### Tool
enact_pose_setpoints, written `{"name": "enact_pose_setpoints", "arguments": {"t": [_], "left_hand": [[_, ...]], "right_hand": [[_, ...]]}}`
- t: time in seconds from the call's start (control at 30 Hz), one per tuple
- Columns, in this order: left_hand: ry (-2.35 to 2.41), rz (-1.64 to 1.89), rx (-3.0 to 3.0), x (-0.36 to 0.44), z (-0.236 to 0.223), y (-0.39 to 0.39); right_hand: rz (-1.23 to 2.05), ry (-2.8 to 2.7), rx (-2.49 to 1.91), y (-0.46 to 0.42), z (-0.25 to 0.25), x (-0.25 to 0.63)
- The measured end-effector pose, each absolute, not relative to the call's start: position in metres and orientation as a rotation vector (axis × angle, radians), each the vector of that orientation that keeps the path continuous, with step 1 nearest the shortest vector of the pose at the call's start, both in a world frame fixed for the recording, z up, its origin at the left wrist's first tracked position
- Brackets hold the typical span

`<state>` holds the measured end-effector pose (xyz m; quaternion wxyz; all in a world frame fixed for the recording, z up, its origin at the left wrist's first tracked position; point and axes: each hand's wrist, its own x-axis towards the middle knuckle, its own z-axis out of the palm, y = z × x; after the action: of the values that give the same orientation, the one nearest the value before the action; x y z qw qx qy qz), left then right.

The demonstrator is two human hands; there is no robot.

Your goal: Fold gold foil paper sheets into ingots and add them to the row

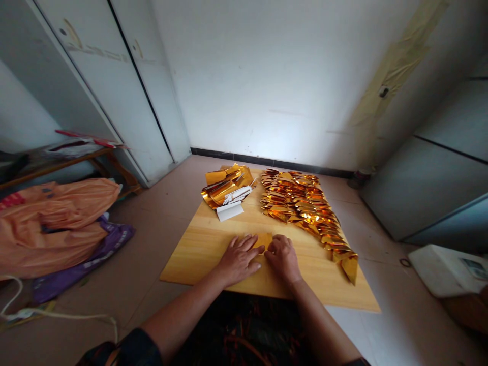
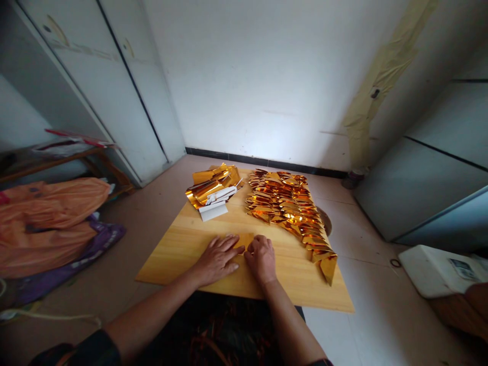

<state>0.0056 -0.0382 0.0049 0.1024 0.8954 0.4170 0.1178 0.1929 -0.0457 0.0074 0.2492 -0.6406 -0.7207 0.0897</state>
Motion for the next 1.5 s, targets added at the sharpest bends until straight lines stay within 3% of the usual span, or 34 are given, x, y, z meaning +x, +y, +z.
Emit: {"name": "enact_pose_setpoints", "arguments": {"t": [0.4,1.07,1.5], "left_hand": [[1.46,0.643,2.348,0.023,0.009,-0.021],[1.015,0.283,2.537,-0.013,0.012,-0.001],[0.943,0.214,2.577,-0.018,0.009,0.009]], "right_hand": [[0.296,-1.882,-1.783,-0.046,0.006,0.191],[0.476,-1.761,-1.517,-0.038,-0.011,0.216],[0.438,-2.061,-1.426,-0.054,0.002,0.216]]}}
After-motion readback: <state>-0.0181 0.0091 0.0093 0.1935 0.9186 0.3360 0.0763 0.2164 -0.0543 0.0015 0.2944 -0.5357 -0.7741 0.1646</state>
